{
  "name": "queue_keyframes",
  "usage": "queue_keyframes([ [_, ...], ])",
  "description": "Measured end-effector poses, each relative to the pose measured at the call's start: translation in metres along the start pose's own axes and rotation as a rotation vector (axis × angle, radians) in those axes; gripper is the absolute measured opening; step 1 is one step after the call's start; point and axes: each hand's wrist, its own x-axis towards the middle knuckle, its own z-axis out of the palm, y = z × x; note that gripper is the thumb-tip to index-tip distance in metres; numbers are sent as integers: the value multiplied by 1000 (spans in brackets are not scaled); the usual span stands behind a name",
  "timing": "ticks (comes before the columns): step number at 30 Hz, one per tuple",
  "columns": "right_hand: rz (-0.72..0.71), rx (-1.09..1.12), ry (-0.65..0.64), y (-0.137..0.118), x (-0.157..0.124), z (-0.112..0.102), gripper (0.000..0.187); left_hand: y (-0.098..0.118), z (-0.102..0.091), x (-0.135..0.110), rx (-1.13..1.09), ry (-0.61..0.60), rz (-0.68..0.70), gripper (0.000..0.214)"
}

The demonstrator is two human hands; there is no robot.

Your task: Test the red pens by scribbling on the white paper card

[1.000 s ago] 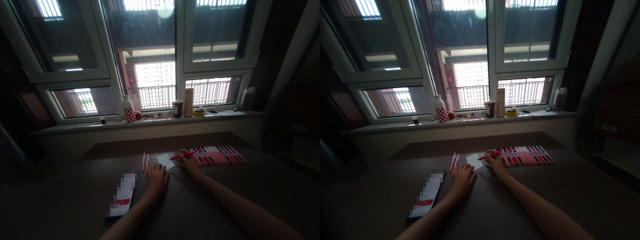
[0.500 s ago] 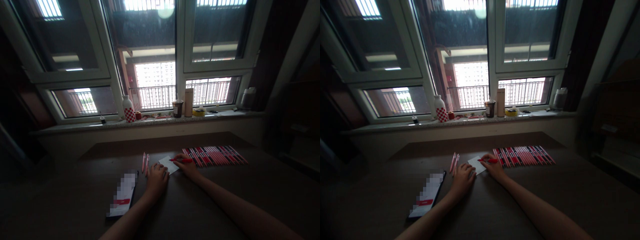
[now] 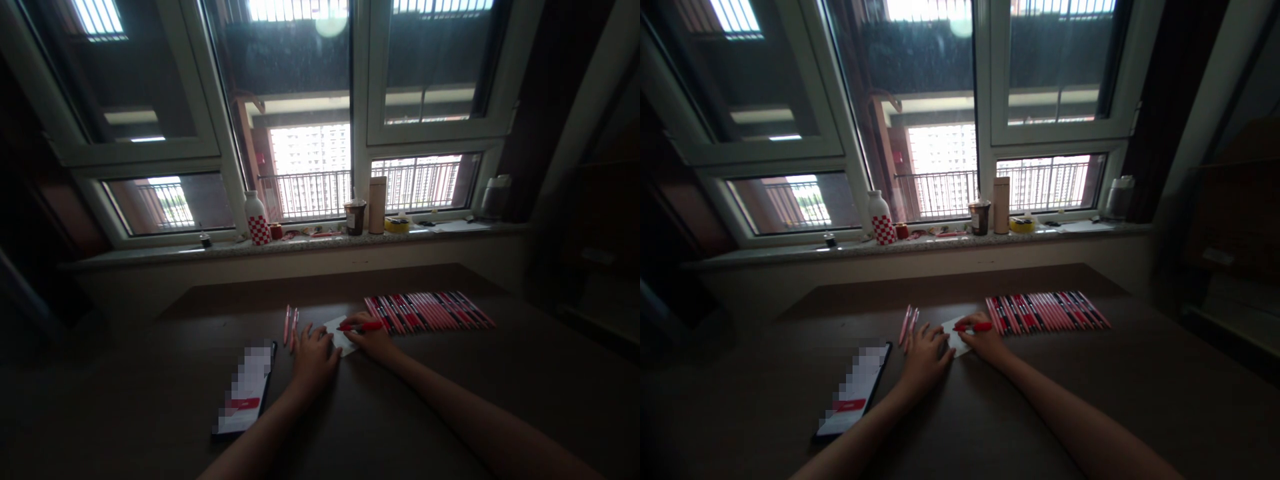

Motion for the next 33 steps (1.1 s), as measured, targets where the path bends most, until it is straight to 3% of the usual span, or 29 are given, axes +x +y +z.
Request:
queue_keyframes([
  [5, 62, -25, -32, -5, 0, 0, 8, 0, 0, 0, -6, -17, 3, 38],
  [12, 20, -20, -95, -4, -1, 1, 8, 1, -1, -1, 4, -12, 14, 37],
  [33, -11, -13, -113, -7, -1, 3, 5, 0, 1, -2, 41, 24, 28, 36],
])
